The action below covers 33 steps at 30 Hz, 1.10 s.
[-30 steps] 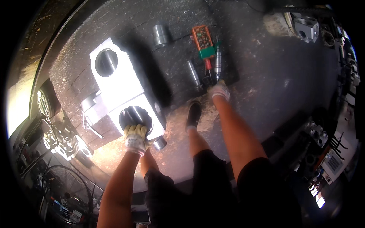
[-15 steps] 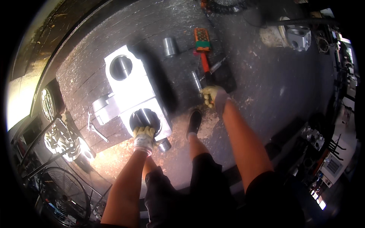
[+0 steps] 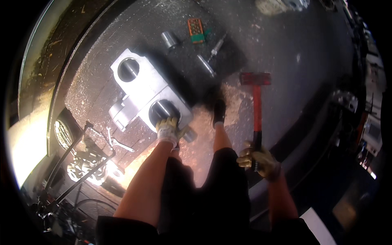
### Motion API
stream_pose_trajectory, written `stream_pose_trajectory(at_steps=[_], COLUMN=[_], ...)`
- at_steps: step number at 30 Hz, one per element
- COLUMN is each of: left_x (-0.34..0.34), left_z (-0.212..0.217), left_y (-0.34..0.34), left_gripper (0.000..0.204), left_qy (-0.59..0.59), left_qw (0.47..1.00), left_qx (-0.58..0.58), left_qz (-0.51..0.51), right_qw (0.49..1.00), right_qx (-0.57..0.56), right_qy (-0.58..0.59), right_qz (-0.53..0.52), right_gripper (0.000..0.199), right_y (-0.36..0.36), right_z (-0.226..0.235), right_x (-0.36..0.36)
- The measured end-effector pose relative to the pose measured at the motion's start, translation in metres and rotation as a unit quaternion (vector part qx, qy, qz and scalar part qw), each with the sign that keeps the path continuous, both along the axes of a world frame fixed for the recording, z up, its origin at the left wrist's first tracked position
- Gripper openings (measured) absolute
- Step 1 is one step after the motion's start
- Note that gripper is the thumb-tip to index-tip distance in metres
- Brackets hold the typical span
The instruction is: The person inserts metal components into a large silver metal housing, uses a hammer to secure a pin, and then uses a chain hoist and remote control to lift the assembled housing.
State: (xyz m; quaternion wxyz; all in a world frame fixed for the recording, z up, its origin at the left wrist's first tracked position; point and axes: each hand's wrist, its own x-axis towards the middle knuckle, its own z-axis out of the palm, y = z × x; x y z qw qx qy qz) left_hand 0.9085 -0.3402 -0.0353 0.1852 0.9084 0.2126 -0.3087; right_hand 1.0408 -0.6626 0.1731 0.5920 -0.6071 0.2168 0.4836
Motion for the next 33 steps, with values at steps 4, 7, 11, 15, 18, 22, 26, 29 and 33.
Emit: stream_pose_trajectory(at_steps=[4, 7, 11, 15, 18, 22, 26, 29, 33], left_x=[-0.008, -0.01, -0.021, -0.031, -0.028, -0.028, -0.032, -0.036, -0.034], left_z=[0.008, -0.003, -0.018, -0.028, -0.028, -0.029, -0.042, -0.045, -0.032], left_y=[0.006, 0.004, 0.001, 0.0, 0.0, 0.001, -0.004, -0.002, 0.007], left_gripper=[0.056, 0.046, 0.037, 0.034, 0.034, 0.034, 0.051, 0.048, 0.046], left_qy=[-0.125, -0.179, -0.254, -0.293, -0.282, -0.327, -0.327, -0.327, -0.323], left_qw=[0.99, 0.98, 0.961, 0.946, 0.947, 0.927, 0.92, 0.931, 0.932], left_qx=[-0.027, -0.023, -0.01, -0.003, 0.003, 0.039, 0.041, 0.04, 0.029], left_qz=[-0.057, -0.086, -0.108, -0.141, -0.155, -0.18, -0.214, -0.159, -0.164], right_qw=[0.962, 0.926, 0.85, 0.642, 0.588, 0.621, 0.702, 0.623, 0.531], right_qx=[0.171, 0.156, 0.109, 0.258, 0.108, 0.25, 0.287, 0.461, 0.408], right_qy=[0.127, 0.204, 0.345, 0.279, 0.248, 0.216, 0.397, 0.368, 0.358], right_qz=[-0.17, -0.277, -0.382, -0.666, -0.762, -0.711, -0.517, -0.513, -0.65], right_gripper=[0.03, 0.018, 0.031, 0.038, 0.044, 0.04, 0.041, 0.042, 0.044], right_y=[-0.012, -0.01, -0.061, -0.127, -0.141, -0.009, 0.111, 0.064, -0.031], right_z=[-0.008, -0.052, -0.08, -0.089, -0.108, -0.144, -0.132, -0.163, -0.11], right_x=[-0.048, -0.11, -0.219, -0.318, -0.34, -0.312, -0.241, -0.311, -0.339])
